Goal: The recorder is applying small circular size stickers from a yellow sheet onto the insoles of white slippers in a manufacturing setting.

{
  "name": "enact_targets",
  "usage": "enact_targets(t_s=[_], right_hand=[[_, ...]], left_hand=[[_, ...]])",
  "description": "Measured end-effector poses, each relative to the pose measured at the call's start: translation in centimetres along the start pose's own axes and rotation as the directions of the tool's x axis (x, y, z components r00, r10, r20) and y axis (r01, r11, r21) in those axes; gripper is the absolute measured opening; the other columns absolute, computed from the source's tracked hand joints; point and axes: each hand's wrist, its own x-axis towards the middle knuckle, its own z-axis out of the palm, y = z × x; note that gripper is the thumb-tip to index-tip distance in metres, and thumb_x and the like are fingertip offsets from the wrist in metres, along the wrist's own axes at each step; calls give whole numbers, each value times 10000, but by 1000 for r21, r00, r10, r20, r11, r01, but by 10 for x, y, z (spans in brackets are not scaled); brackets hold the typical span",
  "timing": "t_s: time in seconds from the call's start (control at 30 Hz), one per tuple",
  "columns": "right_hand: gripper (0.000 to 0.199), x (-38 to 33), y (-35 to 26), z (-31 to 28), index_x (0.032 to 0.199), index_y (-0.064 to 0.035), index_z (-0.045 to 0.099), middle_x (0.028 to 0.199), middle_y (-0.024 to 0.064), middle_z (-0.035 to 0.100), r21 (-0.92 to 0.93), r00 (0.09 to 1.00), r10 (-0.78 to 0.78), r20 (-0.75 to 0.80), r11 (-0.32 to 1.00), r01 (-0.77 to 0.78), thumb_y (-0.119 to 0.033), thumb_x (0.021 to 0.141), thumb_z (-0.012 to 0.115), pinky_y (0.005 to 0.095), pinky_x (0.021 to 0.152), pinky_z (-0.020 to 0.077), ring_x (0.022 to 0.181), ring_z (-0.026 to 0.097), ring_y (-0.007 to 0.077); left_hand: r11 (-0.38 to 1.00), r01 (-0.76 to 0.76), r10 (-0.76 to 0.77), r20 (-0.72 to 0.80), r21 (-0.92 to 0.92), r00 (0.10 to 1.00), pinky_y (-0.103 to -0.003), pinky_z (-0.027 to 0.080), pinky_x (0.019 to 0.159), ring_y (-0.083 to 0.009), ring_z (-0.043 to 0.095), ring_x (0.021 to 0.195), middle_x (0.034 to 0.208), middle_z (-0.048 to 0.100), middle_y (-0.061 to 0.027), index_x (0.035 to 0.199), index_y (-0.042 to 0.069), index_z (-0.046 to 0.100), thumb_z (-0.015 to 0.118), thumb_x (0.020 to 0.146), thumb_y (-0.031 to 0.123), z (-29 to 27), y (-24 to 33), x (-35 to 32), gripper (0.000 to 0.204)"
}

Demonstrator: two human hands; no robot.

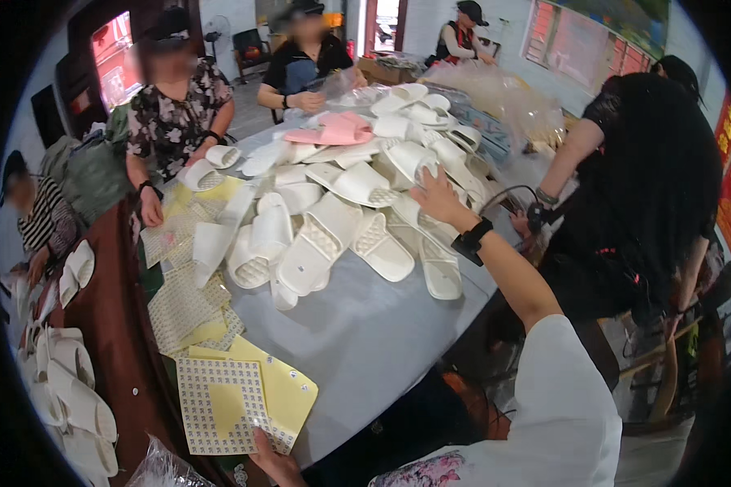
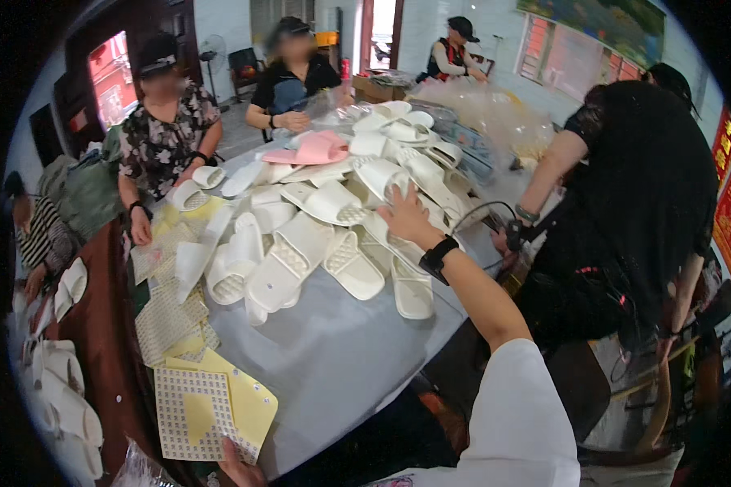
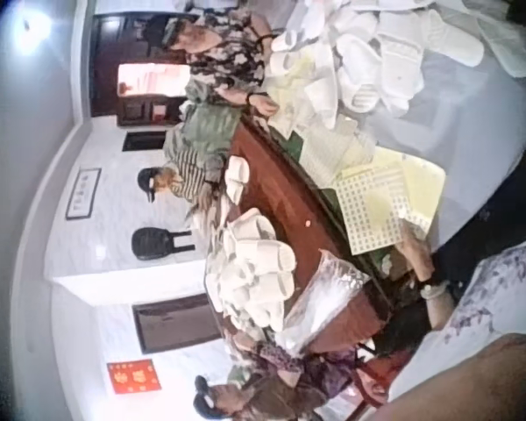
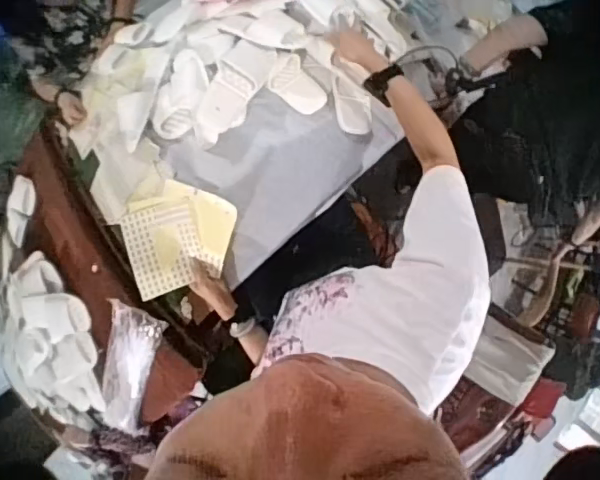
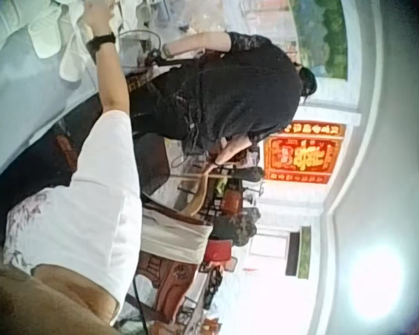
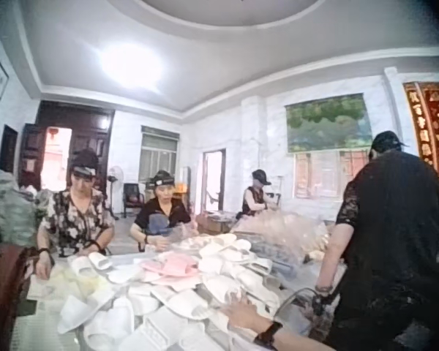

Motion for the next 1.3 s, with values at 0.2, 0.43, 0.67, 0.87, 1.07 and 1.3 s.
enact_targets(t_s=[0.2, 0.43, 0.67, 0.87, 1.07, 1.3], right_hand=[[714, -85, -20, -11, 1344, -138, 221, 1381, 274, 57, -278, 973, -189, 135, 935, 220, -449, 778, 527, 638, 924, 188, 1247, 149, 463], [456, -80, 36, 9, 1197, -148, 427, 1407, 168, 101, -312, 912, -404, -76, 878, 363, -260, 779, 570, 561, 945, 258, 1246, 181, 413], [351, -61, 50, 3, 1159, -165, 465, 1402, 116, 146, -363, 899, -438, 26, 833, 417, -272, 827, 503, 540, 946, 270, 1240, 185, 407], [375, -56, 50, 3, 1185, -196, 451, 1399, 125, 147, -386, 916, -399, 42, 839, 384, -296, 826, 496, 549, 960, 247, 1232, 205, 409], [430, -78, 10, 3, 1185, -78, 453, 1348, 167, 246, -422, 931, -359, 61, 836, 350, -300, 821, 508, 557, 965, 229, 1226, 260, 354], [364, -143, -104, -16, 1164, -86, 489, 1272, 181, 376, 78, 715, -664, 221, 742, 665, -236, 835, 525, 435, 936, 314, 1116, 401, 347]], left_hand=[[996, 76, -74, 50, -42, 996, -406, 410, 794, -376, 492, 869, 1018, 517, -284, 1038, -87, 524, 431, 858, 87, -2, -5, -1, 267], [998, -33, 30, 63, 58, 998, -416, 394, 834, -409, 498, 901, 987, 526, -306, 1041, -93, 523, 451, 849, 129, -2, -1, -2, 302], [998, 56, -57, 40, 33, 998, -450, 388, 847, -418, 495, 946, 1018, 529, -283, 1062, -74, 531, 462, 829, 112, -8, -3, 0, 305], [602, 377, -377, 165, -704, 911, -260, 466, 745, -157, 546, 886, 1079, 510, -140, 1219, -41, 350, 518, 854, 120, 6, 7, 6, 432], [597, 338, -363, 131, -727, 923, -261, 469, 743, -158, 547, 885, 1082, 514, -141, 1210, -51, 355, 519, 854, 118, 10, -16, 2, 427], [598, 393, -430, 134, -698, 893, -264, 450, 750, -151, 528, 887, 1038, 529, -107, 1106, -65, 448, 570, 792, 51, 4, -29, 3, 356]])
